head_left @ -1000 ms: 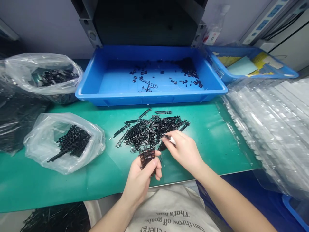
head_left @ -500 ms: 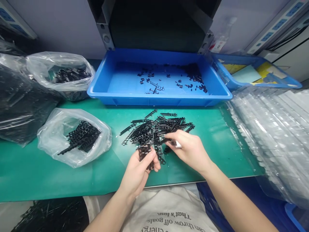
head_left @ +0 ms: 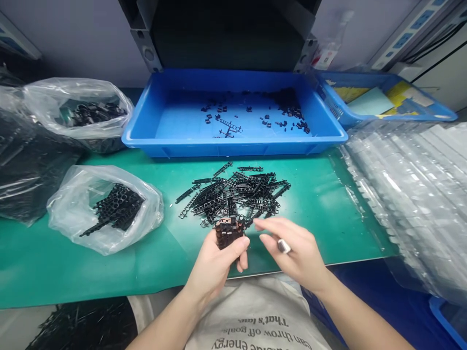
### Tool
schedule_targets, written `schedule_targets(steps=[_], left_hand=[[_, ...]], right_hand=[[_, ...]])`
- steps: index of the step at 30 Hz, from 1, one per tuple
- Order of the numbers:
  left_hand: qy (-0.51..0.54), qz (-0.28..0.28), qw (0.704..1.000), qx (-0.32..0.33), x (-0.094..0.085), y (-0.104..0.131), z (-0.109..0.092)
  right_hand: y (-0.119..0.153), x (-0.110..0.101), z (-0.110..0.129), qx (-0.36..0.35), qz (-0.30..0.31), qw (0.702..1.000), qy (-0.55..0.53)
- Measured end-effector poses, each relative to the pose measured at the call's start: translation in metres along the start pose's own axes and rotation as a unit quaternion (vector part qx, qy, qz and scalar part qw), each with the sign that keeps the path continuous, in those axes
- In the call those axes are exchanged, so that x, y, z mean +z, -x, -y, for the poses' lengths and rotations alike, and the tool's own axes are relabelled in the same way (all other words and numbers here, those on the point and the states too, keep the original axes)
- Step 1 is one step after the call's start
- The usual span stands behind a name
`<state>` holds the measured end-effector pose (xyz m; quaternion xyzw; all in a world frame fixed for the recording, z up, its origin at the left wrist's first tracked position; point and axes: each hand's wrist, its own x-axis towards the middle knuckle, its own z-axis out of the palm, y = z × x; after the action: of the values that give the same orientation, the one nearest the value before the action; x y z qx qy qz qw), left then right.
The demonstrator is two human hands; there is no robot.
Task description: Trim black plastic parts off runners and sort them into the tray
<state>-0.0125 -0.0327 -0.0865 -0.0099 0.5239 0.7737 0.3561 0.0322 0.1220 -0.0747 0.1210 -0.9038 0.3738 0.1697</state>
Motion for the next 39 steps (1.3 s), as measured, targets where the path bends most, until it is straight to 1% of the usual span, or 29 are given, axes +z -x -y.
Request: schedule_targets(steps=[2, 3, 6, 8, 11, 16, 22, 25, 29, 35, 39], left_hand=[[-0.004, -0.006, 1.000, -0.008, 0.001, 0.000, 0.000], [0.001, -0.008, 1.000, -0.016, 0.001, 0.000, -0.001], [0.026, -0.004, 0.999, -0.031, 0.002, -0.001, 0.000], [0.038, 0.003, 0.999, -0.037, 0.002, -0.001, 0.000], [0.037, 0.015, 0.998, -0.041, 0.001, -0.001, -0.001], [0.042, 0.027, 0.998, -0.044, -0.002, -0.001, 0.000], [0.055, 0.045, 0.995, -0.067, -0.002, -0.003, 0.001], [0.057, 0.050, 0.994, -0.083, -0.001, -0.003, 0.001], [0.055, 0.039, 0.995, -0.077, 0.000, -0.003, 0.000], [0.049, 0.026, 0.997, -0.055, -0.001, -0.001, 0.003], [0.048, 0.013, 0.998, -0.049, -0.001, 0.001, 0.007]], right_hand=[[-0.001, -0.004, 0.002, 0.056, 0.026, 0.998, 0.030], [-0.001, -0.006, 0.004, 0.067, 0.053, 0.995, 0.045], [-0.003, -0.009, 0.009, 0.058, 0.120, 0.988, 0.077], [-0.003, -0.009, 0.011, 0.046, 0.135, 0.985, 0.102], [-0.002, -0.008, 0.012, 0.030, 0.133, 0.982, 0.133], [-0.003, -0.007, 0.010, 0.002, 0.125, 0.982, 0.143], [-0.002, -0.004, 0.008, -0.003, 0.110, 0.983, 0.144], [-0.001, -0.004, 0.007, 0.000, 0.116, 0.983, 0.142], [-0.001, -0.003, 0.008, 0.003, 0.115, 0.984, 0.135], [0.001, 0.002, 0.013, 0.017, 0.101, 0.983, 0.156], [0.003, 0.007, 0.015, 0.027, 0.082, 0.983, 0.162]])
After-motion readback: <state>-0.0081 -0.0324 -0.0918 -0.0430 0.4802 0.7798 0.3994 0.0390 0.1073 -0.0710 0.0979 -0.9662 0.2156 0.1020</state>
